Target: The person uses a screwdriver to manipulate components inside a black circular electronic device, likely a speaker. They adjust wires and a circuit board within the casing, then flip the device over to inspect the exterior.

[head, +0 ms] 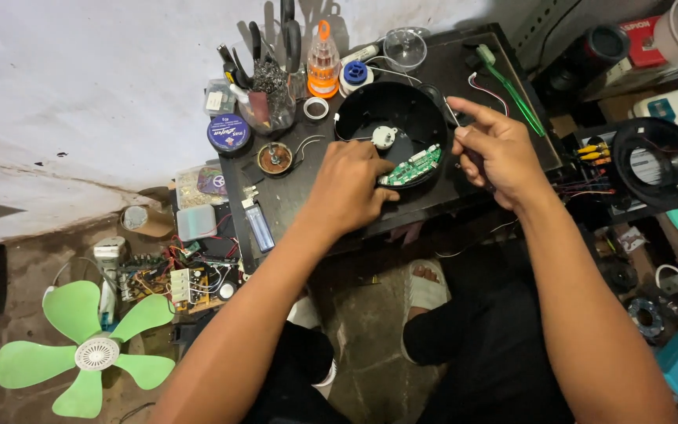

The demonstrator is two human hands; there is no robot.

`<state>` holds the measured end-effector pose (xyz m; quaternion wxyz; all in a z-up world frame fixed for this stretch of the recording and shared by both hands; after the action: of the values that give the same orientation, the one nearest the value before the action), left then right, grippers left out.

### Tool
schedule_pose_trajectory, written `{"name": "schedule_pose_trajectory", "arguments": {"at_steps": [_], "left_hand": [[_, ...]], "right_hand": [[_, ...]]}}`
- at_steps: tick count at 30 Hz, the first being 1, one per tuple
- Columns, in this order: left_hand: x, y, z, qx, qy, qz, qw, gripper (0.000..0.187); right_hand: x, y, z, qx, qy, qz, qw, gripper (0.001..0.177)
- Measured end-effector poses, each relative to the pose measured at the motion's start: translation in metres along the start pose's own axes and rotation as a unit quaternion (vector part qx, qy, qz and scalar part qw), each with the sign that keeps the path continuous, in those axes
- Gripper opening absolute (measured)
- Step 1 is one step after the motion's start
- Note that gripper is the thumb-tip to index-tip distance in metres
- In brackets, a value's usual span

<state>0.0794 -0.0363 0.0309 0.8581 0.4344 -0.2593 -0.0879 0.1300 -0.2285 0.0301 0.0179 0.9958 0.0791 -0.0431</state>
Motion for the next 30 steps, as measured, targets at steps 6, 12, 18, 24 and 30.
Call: {"name": "schedule_pose_trajectory", "arguments": {"at_steps": [6, 12, 18, 24, 30], "left_hand": [[0.003, 0.003, 0.000, -0.022, 0.004, 0.005, 1.000, 0.041], [0.003, 0.009, 0.006, -0.030, 0.004, 0.002, 1.000, 0.037], [0.001, 0.006, 0.003, -0.027, 0.010, -0.002, 1.000, 0.039], [-0.002, 0.005, 0.005, -0.031, -0.001, 0.015, 0.999, 0.040], [0.002, 0.019, 0.000, -0.056, 0.001, 0.029, 0.998, 0.037]], "right_hand": [[0.002, -0.002, 0.000, -0.009, -0.003, -0.006, 1.000, 0.044], [0.003, -0.001, 0.005, -0.012, -0.002, -0.008, 1.000, 0.044], [0.002, 0.001, 0.006, -0.018, 0.001, -0.003, 1.000, 0.043], [0.001, -0.007, 0.006, -0.028, 0.007, -0.003, 1.000, 0.041], [0.004, -0.010, -0.004, -0.025, 0.043, -0.013, 0.999, 0.042]]}}
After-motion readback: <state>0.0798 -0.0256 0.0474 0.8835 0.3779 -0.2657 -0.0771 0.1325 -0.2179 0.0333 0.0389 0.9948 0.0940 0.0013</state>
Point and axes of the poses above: each hand's wrist, its own x-axis towards the middle knuckle, its own y-axis out of the back of the hand, z = x × y, the point moved 9 cm from there along x, towards the middle knuckle, and after that the axes turned 1 degree about -x, right-handed, at the moved point
